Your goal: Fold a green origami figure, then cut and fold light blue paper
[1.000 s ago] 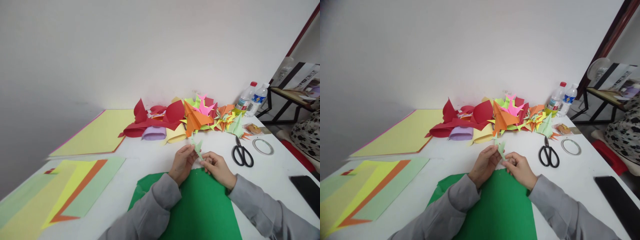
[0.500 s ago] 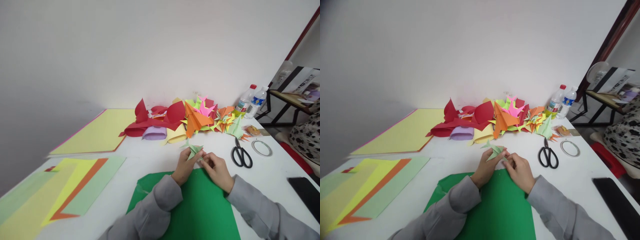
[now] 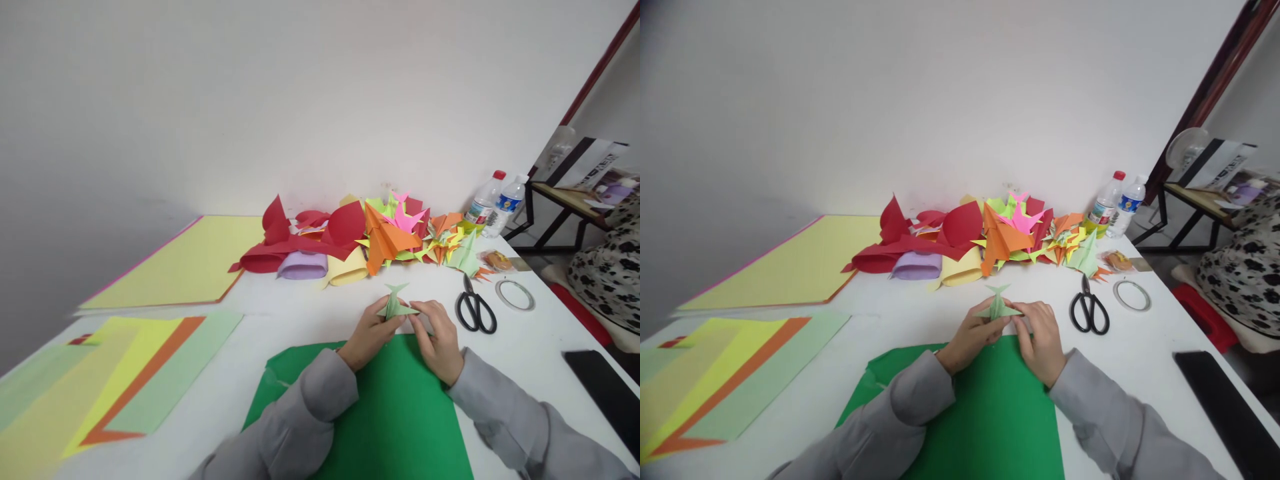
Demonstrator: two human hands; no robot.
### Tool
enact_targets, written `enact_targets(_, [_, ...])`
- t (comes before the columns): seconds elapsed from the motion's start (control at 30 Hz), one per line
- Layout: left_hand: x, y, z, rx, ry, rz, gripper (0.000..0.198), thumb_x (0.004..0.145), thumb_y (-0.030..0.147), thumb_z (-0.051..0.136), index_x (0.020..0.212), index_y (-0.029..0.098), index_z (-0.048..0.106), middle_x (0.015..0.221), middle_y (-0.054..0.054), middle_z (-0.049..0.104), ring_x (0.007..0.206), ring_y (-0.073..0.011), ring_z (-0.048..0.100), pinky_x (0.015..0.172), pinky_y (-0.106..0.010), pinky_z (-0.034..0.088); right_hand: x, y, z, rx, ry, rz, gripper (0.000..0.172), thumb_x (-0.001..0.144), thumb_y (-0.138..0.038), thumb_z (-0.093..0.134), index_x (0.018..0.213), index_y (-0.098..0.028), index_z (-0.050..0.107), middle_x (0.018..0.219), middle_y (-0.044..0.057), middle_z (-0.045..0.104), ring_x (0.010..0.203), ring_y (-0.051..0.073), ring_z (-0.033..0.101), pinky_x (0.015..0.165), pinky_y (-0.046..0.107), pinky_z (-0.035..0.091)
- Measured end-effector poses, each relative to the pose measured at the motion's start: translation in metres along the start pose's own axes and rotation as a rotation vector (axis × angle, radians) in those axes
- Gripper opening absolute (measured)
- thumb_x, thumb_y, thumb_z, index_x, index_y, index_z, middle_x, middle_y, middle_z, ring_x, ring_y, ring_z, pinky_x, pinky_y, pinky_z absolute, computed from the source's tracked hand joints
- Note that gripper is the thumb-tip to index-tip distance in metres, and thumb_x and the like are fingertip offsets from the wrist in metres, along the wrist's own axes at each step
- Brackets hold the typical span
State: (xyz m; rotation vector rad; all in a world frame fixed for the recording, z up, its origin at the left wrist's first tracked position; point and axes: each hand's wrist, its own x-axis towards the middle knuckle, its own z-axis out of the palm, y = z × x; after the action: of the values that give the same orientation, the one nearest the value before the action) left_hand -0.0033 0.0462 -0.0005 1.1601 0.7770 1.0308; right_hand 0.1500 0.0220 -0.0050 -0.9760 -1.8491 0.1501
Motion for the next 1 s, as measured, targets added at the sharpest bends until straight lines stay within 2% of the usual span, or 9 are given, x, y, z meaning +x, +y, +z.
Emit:
enact_targets(0.2, [0.0005, 0.0018, 0.0009, -0.189, -0.102, -0.115, 0.032, 0.07, 0.037, 0.074, 0.081, 0.017, 0.052, 0.046, 0.012, 0.034, 0.038, -0.0035, 0.022, 0.04, -0.02, 0.015, 0.0013, 0.0011, -0.0004, 0.041, 0.001, 0.03, 0.026, 0.094, -0.014, 0.048, 0.116, -0.024, 0.059, 0.097, 0.007, 0.069, 0.086, 0.021, 0.062, 0.078, 0.037, 0.048])
enact_targets(0.33, [-0.0001, 0.0071, 0.0019, -0.2, -0.138, -0.134, 0.032, 0.069, 0.036, 0.074, 0.067, 0.017, 0.047, 0.045, 0.01, 0.034, 0.038, -0.0027, 0.021, 0.039, -0.02, 0.013, 0.0019, 0.0003, 0.0004, 0.064, 0.028, 0.03, 0.026, 0.093, -0.015, 0.05, 0.116, -0.024, 0.059, 0.095, 0.006, 0.069, 0.082, 0.02, 0.063, 0.077, 0.036, 0.048])
enact_targets(0.5, [0.0005, 0.0079, 0.002, -0.162, -0.161, -0.14, 0.036, 0.07, 0.037, 0.071, 0.058, 0.017, 0.043, 0.045, 0.009, 0.034, 0.038, -0.0024, 0.022, 0.039, -0.019, 0.014, 0.0019, 0.0007, 0.0013, 0.089, 0.042, 0.027, 0.025, 0.092, -0.014, 0.052, 0.114, -0.024, 0.059, 0.094, 0.004, 0.069, 0.081, 0.018, 0.064, 0.076, 0.034, 0.05])
enact_targets(0.73, [0.0008, 0.0033, 0.0005, -0.16, -0.146, -0.145, 0.026, 0.071, 0.034, 0.068, 0.072, 0.016, 0.049, 0.049, 0.009, 0.038, 0.039, -0.003, 0.024, 0.04, -0.019, 0.015, -0.0001, 0.0033, 0.0032, 0.129, 0.038, 0.092, 0.02, 0.091, -0.017, 0.053, 0.109, -0.022, 0.062, 0.093, 0.005, 0.069, 0.081, 0.018, 0.064, 0.077, 0.033, 0.051])
enact_targets(0.87, [0.0009, 0.0008, 0.0002, -0.151, -0.148, -0.138, 0.025, 0.073, 0.034, 0.067, 0.077, 0.016, 0.05, 0.049, 0.01, 0.038, 0.039, -0.0032, 0.024, 0.04, -0.019, 0.016, -0.0011, 0.0042, 0.0036, 0.195, 0.044, 0.187, 0.018, 0.09, -0.02, 0.054, 0.106, -0.021, 0.062, 0.095, 0.005, 0.069, 0.082, 0.017, 0.064, 0.078, 0.032, 0.052])
enact_targets(1.0, [-0.0002, -0.0005, 0.0014, -0.057, -0.103, -0.11, 0.031, 0.071, 0.037, 0.069, 0.088, 0.016, 0.053, 0.05, 0.011, 0.037, 0.042, -0.0045, 0.025, 0.042, -0.019, 0.019, -0.0015, 0.0039, 0.0043, 0.294, 0.05, 0.329, 0.012, 0.088, -0.022, 0.056, 0.097, -0.02, 0.063, 0.087, 0.003, 0.069, 0.078, 0.016, 0.063, 0.074, 0.029, 0.052])
